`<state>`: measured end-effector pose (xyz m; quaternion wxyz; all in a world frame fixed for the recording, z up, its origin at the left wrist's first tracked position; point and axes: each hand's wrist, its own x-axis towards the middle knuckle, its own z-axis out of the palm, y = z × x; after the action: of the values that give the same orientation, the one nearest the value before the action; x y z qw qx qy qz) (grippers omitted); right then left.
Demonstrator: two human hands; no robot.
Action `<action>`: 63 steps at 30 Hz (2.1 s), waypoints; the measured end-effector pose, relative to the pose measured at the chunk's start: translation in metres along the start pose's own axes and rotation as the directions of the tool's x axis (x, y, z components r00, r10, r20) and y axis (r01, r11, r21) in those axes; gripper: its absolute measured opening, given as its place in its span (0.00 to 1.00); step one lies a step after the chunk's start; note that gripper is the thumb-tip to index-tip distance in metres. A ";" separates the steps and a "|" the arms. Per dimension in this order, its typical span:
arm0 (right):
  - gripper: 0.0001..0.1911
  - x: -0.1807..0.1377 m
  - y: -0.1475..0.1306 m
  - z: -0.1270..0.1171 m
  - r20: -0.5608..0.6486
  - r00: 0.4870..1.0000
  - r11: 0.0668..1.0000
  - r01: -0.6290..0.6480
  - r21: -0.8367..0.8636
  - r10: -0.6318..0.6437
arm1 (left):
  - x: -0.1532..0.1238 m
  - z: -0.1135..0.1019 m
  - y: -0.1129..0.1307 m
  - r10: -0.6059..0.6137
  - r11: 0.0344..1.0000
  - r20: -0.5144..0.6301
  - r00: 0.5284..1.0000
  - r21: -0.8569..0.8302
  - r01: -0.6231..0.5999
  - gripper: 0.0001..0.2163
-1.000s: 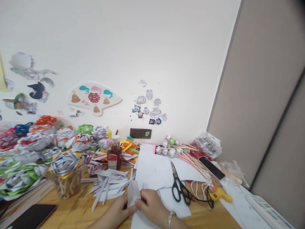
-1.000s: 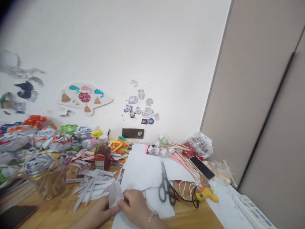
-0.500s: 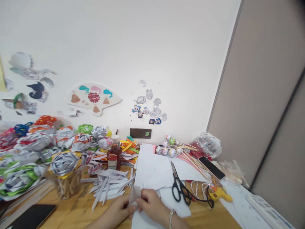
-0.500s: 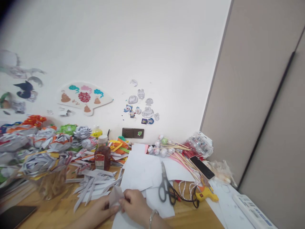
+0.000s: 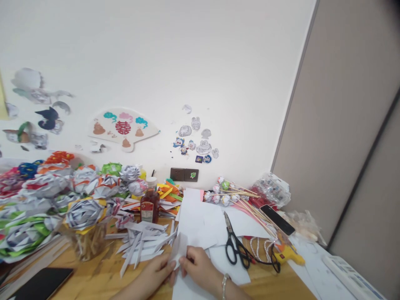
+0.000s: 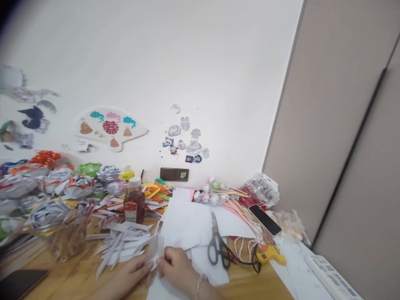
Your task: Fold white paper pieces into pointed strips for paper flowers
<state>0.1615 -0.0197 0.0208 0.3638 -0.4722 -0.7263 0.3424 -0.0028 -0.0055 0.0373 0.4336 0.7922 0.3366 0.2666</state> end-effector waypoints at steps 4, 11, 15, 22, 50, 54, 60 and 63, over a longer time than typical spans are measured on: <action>0.09 0.000 0.000 0.000 -0.006 1.000 1.000 0.003 -0.017 -0.004 | 0.000 0.001 -0.001 0.006 0.999 -0.002 1.000 0.033 -0.006 0.24; 0.09 -0.001 -0.001 -0.001 0.006 1.000 0.997 0.018 -0.076 -0.017 | 0.001 0.001 0.002 -0.007 0.999 -0.010 1.000 0.051 0.008 0.26; 0.10 -0.003 -0.001 -0.002 0.026 0.999 0.992 0.041 -0.117 -0.039 | 0.001 0.001 0.005 0.001 0.999 -0.016 1.000 0.053 -0.001 0.27; 0.12 -0.003 -0.001 -0.002 0.058 0.997 0.979 0.063 -0.193 -0.052 | 0.002 0.001 0.000 -0.023 0.997 -0.020 1.000 0.070 0.024 0.28; 0.10 -0.003 -0.002 -0.002 0.016 0.999 0.967 0.050 -0.251 -0.047 | 0.001 0.004 -0.005 -0.054 0.998 -0.027 0.998 0.034 0.055 0.22; 0.10 -0.003 -0.002 -0.002 0.008 0.999 0.969 0.054 -0.240 -0.054 | 0.000 0.004 -0.003 -0.062 0.997 -0.032 0.998 0.049 0.063 0.22; 0.10 -0.003 -0.003 -0.002 0.017 0.999 0.971 0.049 -0.235 -0.046 | 0.001 0.005 -0.009 -0.045 0.994 -0.041 0.998 0.096 0.049 0.18; 0.10 -0.003 -0.002 -0.002 0.023 0.999 0.971 0.043 -0.236 -0.039 | 0.002 0.005 -0.010 -0.033 0.993 -0.025 0.999 0.112 0.035 0.17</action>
<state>0.1631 -0.0224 0.0232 0.3053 -0.4937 -0.7749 0.2502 -0.0016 -0.0024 0.0262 0.3889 0.8063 0.3695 0.2492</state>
